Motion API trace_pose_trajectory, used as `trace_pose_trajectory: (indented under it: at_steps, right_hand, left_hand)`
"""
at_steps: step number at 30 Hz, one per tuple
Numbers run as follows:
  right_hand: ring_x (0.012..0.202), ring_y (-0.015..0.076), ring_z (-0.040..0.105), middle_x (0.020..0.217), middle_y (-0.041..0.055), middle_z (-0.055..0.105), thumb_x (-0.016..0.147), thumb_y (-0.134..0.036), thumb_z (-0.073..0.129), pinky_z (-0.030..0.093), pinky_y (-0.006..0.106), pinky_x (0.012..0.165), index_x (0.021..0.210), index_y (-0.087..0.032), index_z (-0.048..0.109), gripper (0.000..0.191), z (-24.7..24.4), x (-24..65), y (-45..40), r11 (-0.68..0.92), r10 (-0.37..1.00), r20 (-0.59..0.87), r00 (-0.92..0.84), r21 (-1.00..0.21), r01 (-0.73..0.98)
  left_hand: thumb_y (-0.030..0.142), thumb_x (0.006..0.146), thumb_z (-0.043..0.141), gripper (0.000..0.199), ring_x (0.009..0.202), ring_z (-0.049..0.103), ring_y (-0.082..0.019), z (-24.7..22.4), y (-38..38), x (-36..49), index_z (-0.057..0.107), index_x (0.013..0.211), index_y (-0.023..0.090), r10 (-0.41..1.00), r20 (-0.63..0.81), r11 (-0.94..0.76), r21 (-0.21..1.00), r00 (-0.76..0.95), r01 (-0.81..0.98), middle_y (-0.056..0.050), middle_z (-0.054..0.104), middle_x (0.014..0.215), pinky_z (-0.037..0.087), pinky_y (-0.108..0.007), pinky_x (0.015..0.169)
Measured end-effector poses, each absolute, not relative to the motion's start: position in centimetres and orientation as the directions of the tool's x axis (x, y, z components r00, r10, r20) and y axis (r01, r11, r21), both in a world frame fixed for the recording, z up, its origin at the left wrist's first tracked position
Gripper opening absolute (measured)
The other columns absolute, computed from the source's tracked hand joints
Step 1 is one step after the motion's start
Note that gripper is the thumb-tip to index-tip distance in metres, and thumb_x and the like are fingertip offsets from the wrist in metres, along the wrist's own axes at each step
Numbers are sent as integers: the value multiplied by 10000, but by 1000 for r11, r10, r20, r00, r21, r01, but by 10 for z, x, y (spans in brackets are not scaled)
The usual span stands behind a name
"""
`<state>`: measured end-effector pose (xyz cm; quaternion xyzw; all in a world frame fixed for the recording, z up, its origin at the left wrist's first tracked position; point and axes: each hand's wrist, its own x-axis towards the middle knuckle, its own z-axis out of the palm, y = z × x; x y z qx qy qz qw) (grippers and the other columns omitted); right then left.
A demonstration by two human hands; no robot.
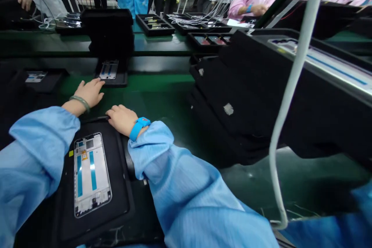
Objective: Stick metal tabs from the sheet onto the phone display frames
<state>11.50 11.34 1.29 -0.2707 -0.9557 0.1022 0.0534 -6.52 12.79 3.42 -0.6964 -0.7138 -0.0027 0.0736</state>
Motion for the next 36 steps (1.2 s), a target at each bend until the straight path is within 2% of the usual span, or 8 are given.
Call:
trace_pose_trajectory:
  at_steps: [4, 10, 16, 21, 25, 31, 34, 36]
  right_hand:
    - [989, 213, 584, 1095, 82, 593, 890, -261, 483, 487, 292, 746, 1140, -200, 607, 286, 15, 113, 116, 812, 545, 34, -837, -268, 518]
    - [921, 225, 634, 1046, 82, 630, 859, -340, 501, 482, 301, 760, 1028, -195, 662, 274, 15, 115, 138, 745, 623, 33, -781, -331, 580]
    - [988, 297, 613, 1039, 161, 647, 845, -358, 475, 469, 361, 798, 1001, -134, 644, 321, 8, 116, 185, 465, 878, 76, -474, -376, 801]
    - [989, 296, 619, 1018, 199, 659, 853, -328, 462, 457, 354, 808, 1006, -91, 631, 328, 3, 94, 219, 274, 959, 72, -276, -500, 821]
    - [948, 257, 631, 955, 160, 681, 903, -393, 397, 450, 322, 810, 921, -103, 662, 393, 8, 91, 227, 289, 953, 116, -281, -634, 718]
    - [872, 134, 621, 993, 56, 662, 948, -484, 255, 471, 235, 768, 1030, -155, 631, 506, 18, 142, 201, 382, 909, 228, -348, -789, 482]
    - [561, 96, 568, 644, 15, 591, 873, -648, 298, 473, 211, 555, 853, -148, 629, 600, 16, 171, 174, 257, 910, 145, -388, -932, 254]
    - [499, 80, 546, 596, -5, 552, 811, -666, 431, 484, 206, 499, 785, -150, 591, 541, 12, 185, 153, 108, 915, 57, -400, -988, 107]
  left_hand:
    - [376, 865, 543, 376, 1042, 560, -214, 22, 163, -73, 520, 1178, 169, 998, 60, 18, -156, -9, 988, -88, 549, 1200, 484, -451, 871]
    - [374, 878, 502, 322, 1047, 550, -229, 49, 149, -79, 554, 1112, 159, 997, 69, -4, -221, 19, 975, -89, 570, 1151, 443, -455, 887]
    - [345, 899, 345, 342, 1058, 547, -283, 95, 68, -76, 576, 1083, 171, 979, 189, -26, -262, 78, 965, -106, 597, 1082, 380, -441, 910]
    - [318, 866, 451, 252, 895, 580, -250, 95, -18, -61, 575, 1034, 178, 893, 367, -153, -298, 261, 942, -75, 637, 952, 394, -438, 933]
    - [179, 878, 395, 234, 880, 579, -246, 76, -75, -40, 615, 957, 186, 881, 336, -249, -269, 333, 930, -65, 655, 955, 405, -484, 901]
    - [44, 850, 389, 308, 881, 581, -203, 30, -140, -25, 643, 952, 186, 874, 241, -378, -211, 423, 901, -22, 680, 924, 374, -452, 916]
    - [123, 874, 402, 273, 843, 582, -182, 21, -151, -21, 634, 992, 205, 854, 169, -463, -182, 492, 867, 2, 677, 914, 369, -398, 841]
    - [152, 887, 364, 297, 817, 582, -167, 23, -150, -14, 629, 1002, 221, 824, 115, -540, -142, 555, 830, 18, 670, 910, 362, -377, 805]
